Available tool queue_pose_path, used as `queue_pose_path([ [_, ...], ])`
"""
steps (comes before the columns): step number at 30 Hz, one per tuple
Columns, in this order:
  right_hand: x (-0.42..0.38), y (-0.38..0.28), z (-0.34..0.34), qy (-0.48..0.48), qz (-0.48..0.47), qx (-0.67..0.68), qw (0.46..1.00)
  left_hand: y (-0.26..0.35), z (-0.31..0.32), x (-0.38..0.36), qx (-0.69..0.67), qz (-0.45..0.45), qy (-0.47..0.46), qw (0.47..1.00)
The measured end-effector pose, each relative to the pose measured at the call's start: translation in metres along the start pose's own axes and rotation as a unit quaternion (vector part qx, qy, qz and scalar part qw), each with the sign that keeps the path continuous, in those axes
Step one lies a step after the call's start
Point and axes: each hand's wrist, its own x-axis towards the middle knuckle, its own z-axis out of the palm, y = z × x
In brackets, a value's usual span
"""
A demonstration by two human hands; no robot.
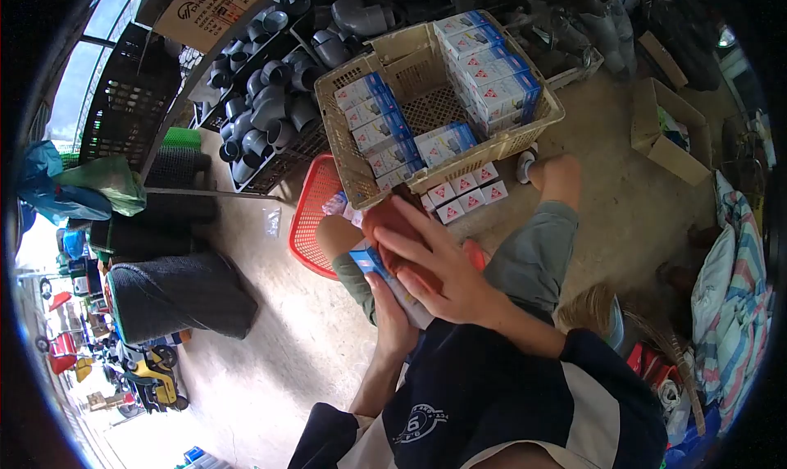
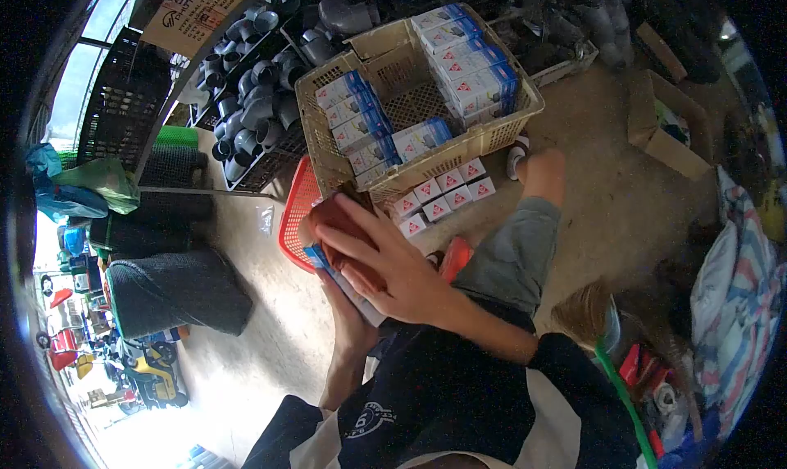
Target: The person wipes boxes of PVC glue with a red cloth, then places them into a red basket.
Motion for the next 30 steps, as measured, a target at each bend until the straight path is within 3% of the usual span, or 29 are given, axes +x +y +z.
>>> queue_pose_path([
  [1,-0.004,-0.003,0.007,0.034,0.046,0.067,0.996,0.004,0.001,0.000,0.001,0.002,-0.002,1.000],
  [2,-0.010,-0.009,0.012,0.028,0.036,-0.026,0.999,0.011,0.004,0.001,0.003,0.004,-0.003,1.000],
  [5,-0.033,-0.014,0.011,-0.121,-0.066,-0.144,0.980,0.030,-0.002,0.009,-0.075,0.036,-0.089,0.993],
  [6,-0.035,-0.007,0.012,-0.139,-0.068,-0.120,0.981,0.021,-0.011,0.011,-0.126,0.030,-0.122,0.984],
  [8,-0.027,-0.001,0.003,-0.165,-0.115,-0.141,0.969,0.007,-0.017,0.004,0.084,0.042,-0.012,0.996],
  [11,-0.002,0.003,-0.006,-0.129,-0.152,-0.147,0.969,-0.017,-0.028,-0.006,0.392,0.181,-0.027,0.901],
  [13,0.010,0.001,-0.007,-0.075,-0.120,-0.109,0.984,0.002,0.024,-0.002,0.119,0.129,0.090,0.980],
  [15,0.018,0.001,-0.007,-0.023,-0.041,-0.036,0.998,-0.024,-0.026,-0.002,-0.067,0.023,0.009,0.997],
  [16,0.018,-0.001,-0.007,0.002,-0.007,0.044,0.999,-0.019,-0.028,-0.002,0.041,0.064,0.031,0.997],
  [18,0.018,-0.003,-0.021,-0.042,-0.039,0.051,0.997,0.002,-0.032,-0.001,0.136,0.100,-0.019,0.986],
  [20,0.021,-0.015,-0.041,-0.084,-0.079,0.011,0.993,0.016,-0.027,0.004,0.223,0.123,-0.011,0.967],
  [23,0.025,-0.014,-0.054,-0.132,-0.141,-0.005,0.981,0.027,-0.018,0.014,0.240,0.151,-0.061,0.957],
  [24,0.028,-0.013,-0.058,-0.145,-0.144,-0.001,0.979,0.027,-0.023,0.017,0.248,0.121,-0.099,0.956],
  [27,0.038,-0.014,-0.063,-0.164,-0.128,0.021,0.978,0.026,-0.019,0.014,0.260,0.181,-0.095,0.944],
  [30,0.038,-0.004,-0.074,-0.153,-0.065,0.000,0.986,0.018,-0.011,0.010,0.172,0.181,-0.096,0.963],
])
